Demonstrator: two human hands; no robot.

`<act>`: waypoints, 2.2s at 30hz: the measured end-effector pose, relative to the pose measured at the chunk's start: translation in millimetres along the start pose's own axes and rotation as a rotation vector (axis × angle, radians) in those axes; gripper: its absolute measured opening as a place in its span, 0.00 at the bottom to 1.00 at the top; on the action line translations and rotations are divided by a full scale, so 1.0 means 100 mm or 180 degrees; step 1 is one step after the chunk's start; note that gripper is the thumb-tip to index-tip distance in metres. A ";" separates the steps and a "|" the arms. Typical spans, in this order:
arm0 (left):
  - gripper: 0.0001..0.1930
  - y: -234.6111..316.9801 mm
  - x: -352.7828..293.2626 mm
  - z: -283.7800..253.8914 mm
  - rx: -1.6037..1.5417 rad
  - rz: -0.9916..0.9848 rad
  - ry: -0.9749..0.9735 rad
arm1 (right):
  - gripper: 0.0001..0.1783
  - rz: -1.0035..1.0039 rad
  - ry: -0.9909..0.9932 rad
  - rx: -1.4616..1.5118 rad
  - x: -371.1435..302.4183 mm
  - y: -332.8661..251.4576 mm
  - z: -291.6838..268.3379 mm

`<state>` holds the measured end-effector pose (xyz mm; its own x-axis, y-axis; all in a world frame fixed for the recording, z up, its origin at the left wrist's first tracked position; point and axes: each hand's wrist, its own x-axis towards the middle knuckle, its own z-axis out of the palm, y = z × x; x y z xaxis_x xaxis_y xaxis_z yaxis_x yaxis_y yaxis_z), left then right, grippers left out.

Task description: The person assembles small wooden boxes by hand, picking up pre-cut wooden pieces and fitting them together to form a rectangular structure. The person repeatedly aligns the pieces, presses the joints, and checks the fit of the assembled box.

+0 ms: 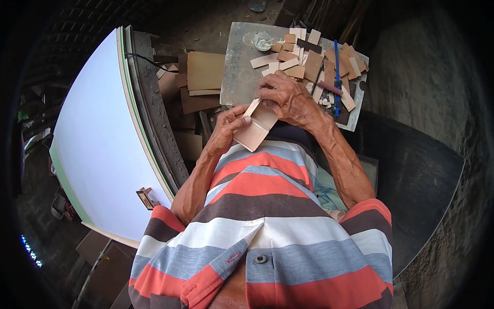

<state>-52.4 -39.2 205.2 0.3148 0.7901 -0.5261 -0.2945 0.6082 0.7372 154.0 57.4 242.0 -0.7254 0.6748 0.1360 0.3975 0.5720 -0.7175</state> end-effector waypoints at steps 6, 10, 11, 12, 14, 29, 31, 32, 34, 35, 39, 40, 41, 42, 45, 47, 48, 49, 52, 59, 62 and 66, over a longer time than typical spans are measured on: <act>0.21 -0.06 -0.02 0.03 0.0253 -0.0155 0.0212 | 0.17 -0.0124 -0.0227 -0.0132 -0.07 0.07 0.08; 0.18 -0.11 0.00 0.07 0.0463 0.0032 0.0461 | 0.14 -0.0231 -0.0103 -0.0200 -0.07 0.06 0.11; 0.17 -0.10 0.00 0.09 0.0471 0.0052 0.0498 | 0.14 -0.0250 -0.0085 -0.0191 -0.08 0.06 0.12; 0.16 -0.09 0.00 0.10 0.0479 0.0071 0.0535 | 0.14 -0.0268 -0.0066 -0.0182 -0.08 0.06 0.14; 0.15 -0.11 0.01 0.09 0.0574 0.0087 0.0581 | 0.15 -0.0290 -0.0040 -0.0171 -0.09 0.05 0.15; 0.15 -0.11 0.01 0.13 0.0444 0.0058 0.0628 | 0.16 -0.0035 -0.0172 -0.0071 -0.18 0.03 0.17; 0.16 -0.15 0.03 0.11 0.0326 0.0006 0.0634 | 0.18 -0.0015 -0.0277 -0.0103 -0.17 0.06 0.17; 0.16 -0.19 0.03 0.08 0.0263 -0.0024 0.0643 | 0.19 0.0080 -0.0119 -0.0042 -0.17 0.04 0.16; 0.17 -0.20 0.04 0.06 0.0158 -0.0079 0.0693 | 0.22 0.0269 0.0192 0.0084 -0.15 -0.02 0.16; 0.17 -0.17 0.03 0.07 0.0116 -0.0103 0.0733 | 0.22 0.0392 0.0341 0.0039 -0.16 -0.01 0.16; 0.18 -0.09 0.01 0.13 0.0025 -0.0053 0.0798 | 0.18 0.1276 0.0472 0.0540 -0.26 0.08 0.21; 0.18 -0.07 0.00 0.14 0.0063 -0.0014 0.0814 | 0.17 0.1580 0.0389 0.0850 -0.27 0.10 0.23; 0.18 -0.05 0.00 0.17 0.0101 0.0025 0.0831 | 0.15 0.1730 0.0311 0.0951 -0.27 0.11 0.24; 0.18 -0.04 0.00 0.18 0.0140 0.0063 0.0848 | 0.14 0.1879 0.0233 0.1052 -0.28 0.12 0.24; 0.18 -0.05 0.00 0.20 0.0236 0.0047 0.0854 | 0.12 0.1867 0.0349 0.1092 -0.29 0.11 0.32; 0.17 -0.04 0.00 0.22 0.0408 0.0064 0.0884 | 0.11 0.1785 0.0478 0.1043 -0.30 0.13 0.36; 0.17 -0.04 0.00 0.23 0.0495 0.0073 0.0899 | 0.11 0.1786 0.0506 0.1027 -0.30 0.14 0.38; 0.17 -0.05 0.00 0.22 0.0576 0.0072 0.0915 | 0.11 0.1787 0.0533 0.1018 -0.31 0.15 0.39; 0.16 -0.08 0.01 0.21 0.0705 0.0063 0.0965 | 0.10 0.1838 0.0635 0.0988 -0.31 0.15 0.44; 0.17 -0.12 0.00 0.20 0.0777 0.0086 0.0983 | 0.11 0.1860 0.0711 0.0947 -0.35 0.18 0.51; 0.17 -0.10 -0.02 0.21 0.0730 0.0068 0.0965 | 0.11 0.1997 0.0641 0.0972 -0.35 0.16 0.51; 0.18 -0.11 -0.02 0.20 0.0602 0.0081 0.0960 | 0.15 0.1961 0.0953 0.1625 -0.37 0.20 0.59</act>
<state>-31.7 -49.0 206.9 0.0207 0.8092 -0.5872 -0.1177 0.5852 0.8023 155.7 16.0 181.7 -0.2552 0.9323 -0.2562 0.3182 -0.1692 -0.9328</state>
